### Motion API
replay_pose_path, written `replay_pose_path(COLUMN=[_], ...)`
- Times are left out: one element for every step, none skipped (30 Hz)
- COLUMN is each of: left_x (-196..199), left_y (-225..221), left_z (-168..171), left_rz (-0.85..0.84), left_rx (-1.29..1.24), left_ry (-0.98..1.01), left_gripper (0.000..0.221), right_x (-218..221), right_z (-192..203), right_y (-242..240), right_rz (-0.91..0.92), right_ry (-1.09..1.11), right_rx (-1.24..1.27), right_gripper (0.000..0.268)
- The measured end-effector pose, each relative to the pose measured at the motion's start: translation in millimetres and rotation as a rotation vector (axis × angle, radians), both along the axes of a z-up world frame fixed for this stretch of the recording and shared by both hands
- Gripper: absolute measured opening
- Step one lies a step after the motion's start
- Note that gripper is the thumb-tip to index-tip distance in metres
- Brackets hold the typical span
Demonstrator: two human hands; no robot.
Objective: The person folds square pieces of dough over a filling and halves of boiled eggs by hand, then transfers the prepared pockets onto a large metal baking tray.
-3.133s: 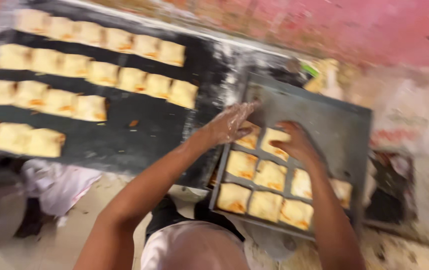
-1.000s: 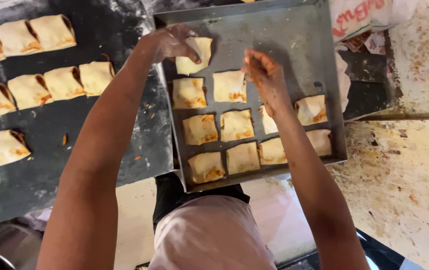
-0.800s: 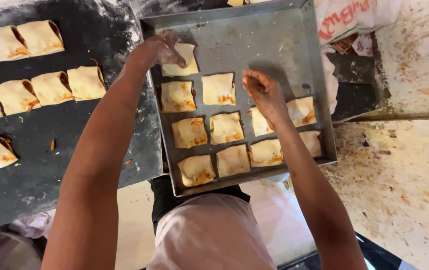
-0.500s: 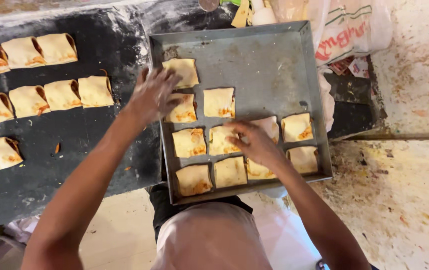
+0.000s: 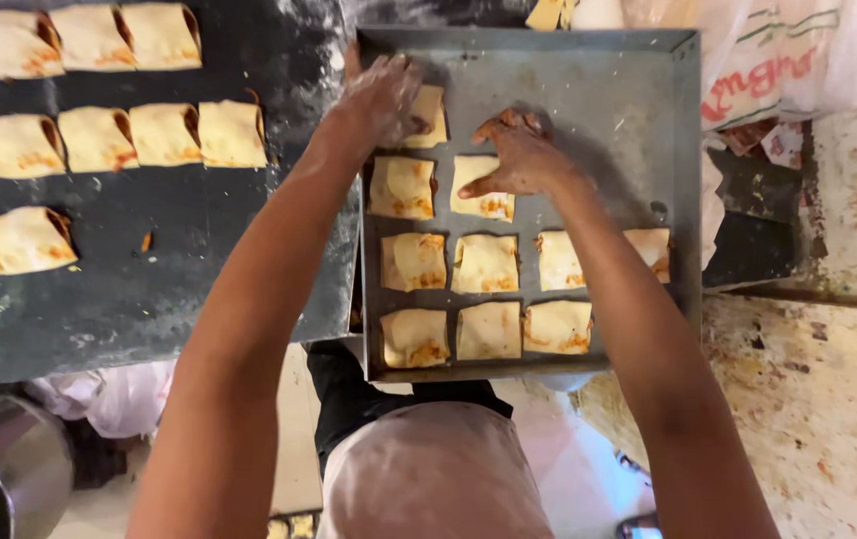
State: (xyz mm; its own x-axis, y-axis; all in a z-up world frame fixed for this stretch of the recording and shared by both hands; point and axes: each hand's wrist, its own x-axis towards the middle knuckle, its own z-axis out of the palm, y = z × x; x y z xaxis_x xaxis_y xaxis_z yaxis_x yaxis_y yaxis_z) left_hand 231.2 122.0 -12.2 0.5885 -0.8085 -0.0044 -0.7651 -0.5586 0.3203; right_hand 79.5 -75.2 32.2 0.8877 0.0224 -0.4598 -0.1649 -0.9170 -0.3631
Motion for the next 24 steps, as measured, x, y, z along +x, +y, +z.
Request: replay_pose_path(left_x=[-2, 0, 10, 16, 15, 24, 33, 42, 47, 48, 43, 40, 34, 24, 9, -8, -20, -32, -47, -54, -50, -56, -62, -62], left_y=[-6, -10, -14, -19, -19, -14, -6, 1, 6, 6, 4, 1, 1, 7, 17, 26, 29, 31, 35, 38, 36, 35, 36, 38], left_z=[-3, -2, 2, 2, -2, -7, -13, -19, -25, -27, -26, -18, -7, 5, 16, 26, 36, 44, 48, 51, 52, 45, 36, 32], left_rz=[0.003, 0.033, 0.064, 0.09, 0.071, 0.057, 0.042, 0.031, 0.019, 0.014, 0.023, 0.028, 0.034, 0.002, -0.03, -0.058, -0.101, -0.14, -0.127, -0.109, -0.108, -0.108, -0.108, -0.11], left_rx=[0.026, 0.145, 0.264, 0.381, 0.321, 0.257, 0.192, 0.129, 0.065, -0.002, 0.064, 0.129, 0.193, 0.201, 0.21, 0.222, 0.324, 0.425, 0.475, 0.521, 0.528, 0.538, 0.549, 0.539], left_ry=[-0.025, 0.068, 0.16, 0.25, 0.249, 0.24, 0.232, 0.225, 0.22, 0.214, 0.132, 0.038, -0.056, -0.085, -0.113, -0.137, 0.002, 0.139, 0.261, 0.376, 0.33, 0.306, 0.282, 0.295], left_gripper=[0.094, 0.093, 0.092, 0.09, 0.09, 0.089, 0.088, 0.087, 0.086, 0.085, 0.086, 0.088, 0.09, 0.088, 0.087, 0.086, 0.087, 0.088, 0.1, 0.112, 0.111, 0.109, 0.108, 0.11], right_x=[-3, -6, -8, -11, -14, -12, -10, -8, -6, -3, -2, -5, -15, -27, -39, -53, -63, -74, -87, -98, -101, -104, -106, -104], right_z=[3, 5, 5, 4, 3, 3, 3, 2, 2, 3, 6, 12, 18, 24, 30, 34, 35, 36, 38, 40, 40, 38, 36, 34], right_y=[2, 6, 9, 10, 9, 6, 3, 1, 1, 1, 1, -1, -2, -1, -1, 2, 11, 21, 32, 41, 46, 48, 48, 47], right_rz=[0.007, 0.01, 0.003, -0.011, -0.024, -0.025, -0.026, -0.024, -0.011, 0.007, 0.025, 0.051, 0.078, 0.107, 0.114, 0.124, 0.17, 0.216, 0.221, 0.227, 0.233, 0.21, 0.188, 0.165], right_ry=[0.064, 0.124, 0.124, 0.122, 0.119, 0.098, 0.077, 0.058, 0.057, 0.057, 0.057, -0.082, -0.22, -0.357, -0.3, -0.239, -0.13, -0.024, -0.017, -0.018, -0.019, -0.004, 0.012, 0.015], right_rx=[-0.058, -0.114, -0.073, -0.035, 0.002, 0.029, 0.056, 0.084, 0.08, 0.074, 0.069, 0.03, -0.009, -0.048, -0.031, -0.01, 0.035, 0.078, 0.074, 0.065, 0.057, 0.06, 0.062, 0.059], right_gripper=[0.097, 0.097, 0.093, 0.088, 0.084, 0.081, 0.079, 0.076, 0.077, 0.077, 0.078, 0.08, 0.082, 0.083, 0.077, 0.071, 0.073, 0.075, 0.079, 0.083, 0.086, 0.077, 0.068, 0.059])
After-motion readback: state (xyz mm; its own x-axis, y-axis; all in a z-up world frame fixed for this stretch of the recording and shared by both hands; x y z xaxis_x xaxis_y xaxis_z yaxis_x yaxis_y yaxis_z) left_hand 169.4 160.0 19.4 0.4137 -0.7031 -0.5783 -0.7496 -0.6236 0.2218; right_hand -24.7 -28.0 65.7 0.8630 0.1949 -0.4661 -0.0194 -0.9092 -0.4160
